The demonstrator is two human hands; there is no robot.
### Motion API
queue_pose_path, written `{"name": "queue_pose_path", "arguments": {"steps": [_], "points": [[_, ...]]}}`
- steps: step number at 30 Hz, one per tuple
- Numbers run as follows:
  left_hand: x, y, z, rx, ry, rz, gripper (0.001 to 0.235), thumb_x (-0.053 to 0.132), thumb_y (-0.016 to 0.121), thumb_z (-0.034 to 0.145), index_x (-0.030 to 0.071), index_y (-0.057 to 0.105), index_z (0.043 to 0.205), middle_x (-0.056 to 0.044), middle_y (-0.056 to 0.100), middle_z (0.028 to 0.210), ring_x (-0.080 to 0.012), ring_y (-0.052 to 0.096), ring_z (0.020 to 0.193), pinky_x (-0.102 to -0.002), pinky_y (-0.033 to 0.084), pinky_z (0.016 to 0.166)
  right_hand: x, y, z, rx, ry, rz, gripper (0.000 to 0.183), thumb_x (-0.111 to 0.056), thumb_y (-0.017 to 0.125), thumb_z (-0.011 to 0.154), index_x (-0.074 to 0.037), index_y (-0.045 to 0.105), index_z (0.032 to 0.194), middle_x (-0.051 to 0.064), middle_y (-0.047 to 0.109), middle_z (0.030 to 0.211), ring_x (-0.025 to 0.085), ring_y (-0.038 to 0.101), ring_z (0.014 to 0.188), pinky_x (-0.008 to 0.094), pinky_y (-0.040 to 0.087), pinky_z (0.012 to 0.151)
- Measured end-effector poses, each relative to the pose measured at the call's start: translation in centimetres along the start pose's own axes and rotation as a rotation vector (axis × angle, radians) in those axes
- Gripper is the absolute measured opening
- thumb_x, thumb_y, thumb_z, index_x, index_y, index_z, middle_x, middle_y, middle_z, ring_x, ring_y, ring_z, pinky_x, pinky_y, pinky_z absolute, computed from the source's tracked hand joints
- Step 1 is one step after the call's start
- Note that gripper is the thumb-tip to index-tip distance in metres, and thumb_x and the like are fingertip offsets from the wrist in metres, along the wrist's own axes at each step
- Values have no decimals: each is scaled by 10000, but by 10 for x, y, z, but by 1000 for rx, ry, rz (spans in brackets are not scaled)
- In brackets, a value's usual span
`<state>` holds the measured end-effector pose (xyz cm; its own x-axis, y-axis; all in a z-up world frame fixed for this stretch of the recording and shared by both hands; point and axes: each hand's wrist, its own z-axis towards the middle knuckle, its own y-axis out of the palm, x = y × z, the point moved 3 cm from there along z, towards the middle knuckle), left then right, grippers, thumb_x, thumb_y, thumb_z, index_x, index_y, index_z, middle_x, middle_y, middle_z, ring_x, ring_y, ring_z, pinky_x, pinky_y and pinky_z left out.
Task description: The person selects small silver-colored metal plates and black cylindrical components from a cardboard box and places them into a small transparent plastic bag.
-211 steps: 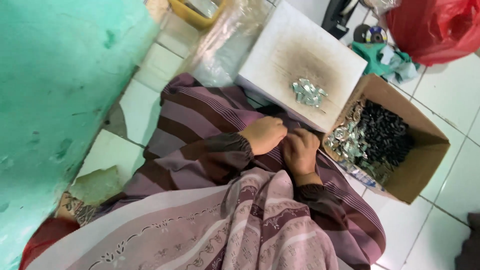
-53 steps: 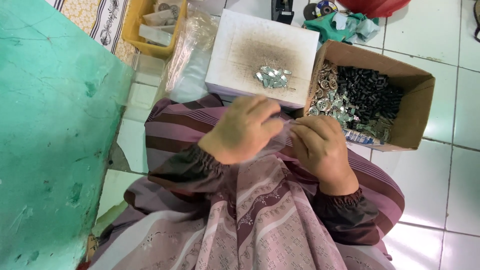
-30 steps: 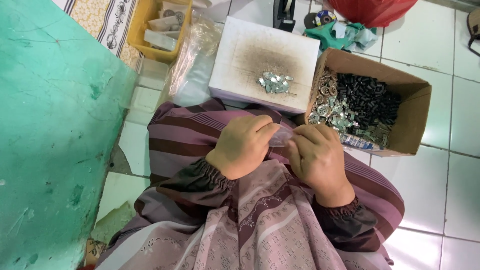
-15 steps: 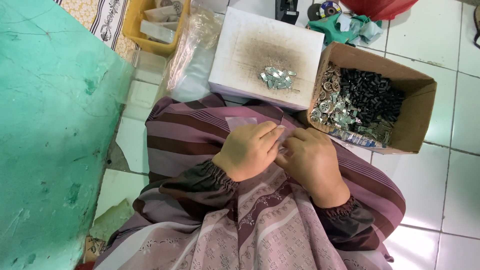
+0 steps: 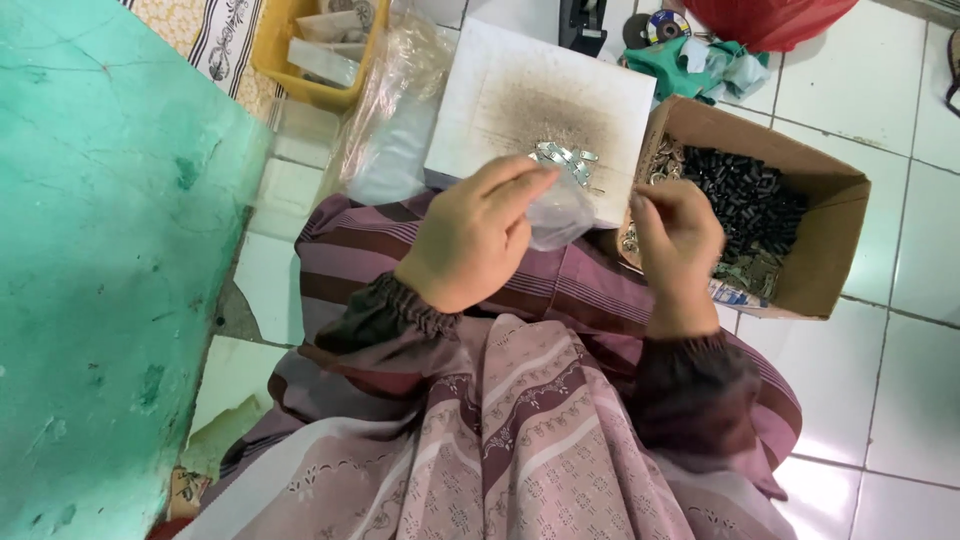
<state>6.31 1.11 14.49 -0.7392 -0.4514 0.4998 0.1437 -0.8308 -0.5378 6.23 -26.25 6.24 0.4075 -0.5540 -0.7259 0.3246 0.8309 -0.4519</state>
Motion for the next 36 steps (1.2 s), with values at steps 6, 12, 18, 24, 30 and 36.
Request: {"name": "queue_pose_path", "arguments": {"steps": [6, 12, 18, 24, 30, 36], "points": [[-19, -11, -13, 62, -18, 7, 384, -94, 550, 914, 41, 701, 1241, -96, 672, 1113, -321, 715, 984, -380, 610, 823, 118, 65, -8, -209, 227, -343, 176, -171, 788, 893, -105, 801, 1057, 107, 705, 855, 278, 678, 698, 407, 539, 616], [-31, -18, -30, 51, -122, -19, 426, -103, 573, 876, 59, 723, 1241, -90, 696, 1133, -299, 721, 1020, -373, 611, 847, 141, 95, -2, -349, 207, -503, 296, -163, 784, 891, -113, 748, 1181, 140, 665, 928, 354, 699, 863, 478, 576, 760], [-41, -32, -32, 41, -164, -28, 417, -101, 545, 897, 56, 725, 1239, -89, 698, 1099, -306, 720, 992, -365, 603, 843, 141, 106, 4, -530, 198, -614, 332, -222, 751, 939, -177, 710, 1265, 67, 585, 1000, 300, 681, 970, 410, 598, 790], [-49, -28, -33, 30, -168, -58, 407, -104, 559, 888, 48, 721, 1229, -98, 698, 1096, -312, 723, 995, -372, 609, 826, 155, 110, 4, -542, 149, -653, 226, -227, 777, 902, -212, 733, 1124, 32, 588, 970, 275, 680, 970, 407, 600, 796], [-46, -29, -28, 51, -156, -77, 390, -86, 558, 897, 54, 729, 1218, -87, 697, 1079, -297, 726, 970, -353, 606, 820, 147, 107, 12, -606, 183, -609, 136, -192, 763, 883, -175, 729, 1013, 57, 591, 953, 301, 683, 983, 427, 599, 795], [-39, -24, -28, 51, -154, -65, 363, -83, 566, 890, 46, 733, 1185, -91, 703, 1063, -313, 726, 955, -367, 613, 794, 151, 109, 12, -579, 162, -605, 102, -163, 767, 864, -154, 731, 959, 84, 594, 975, 338, 674, 987, 453, 596, 777]]}}
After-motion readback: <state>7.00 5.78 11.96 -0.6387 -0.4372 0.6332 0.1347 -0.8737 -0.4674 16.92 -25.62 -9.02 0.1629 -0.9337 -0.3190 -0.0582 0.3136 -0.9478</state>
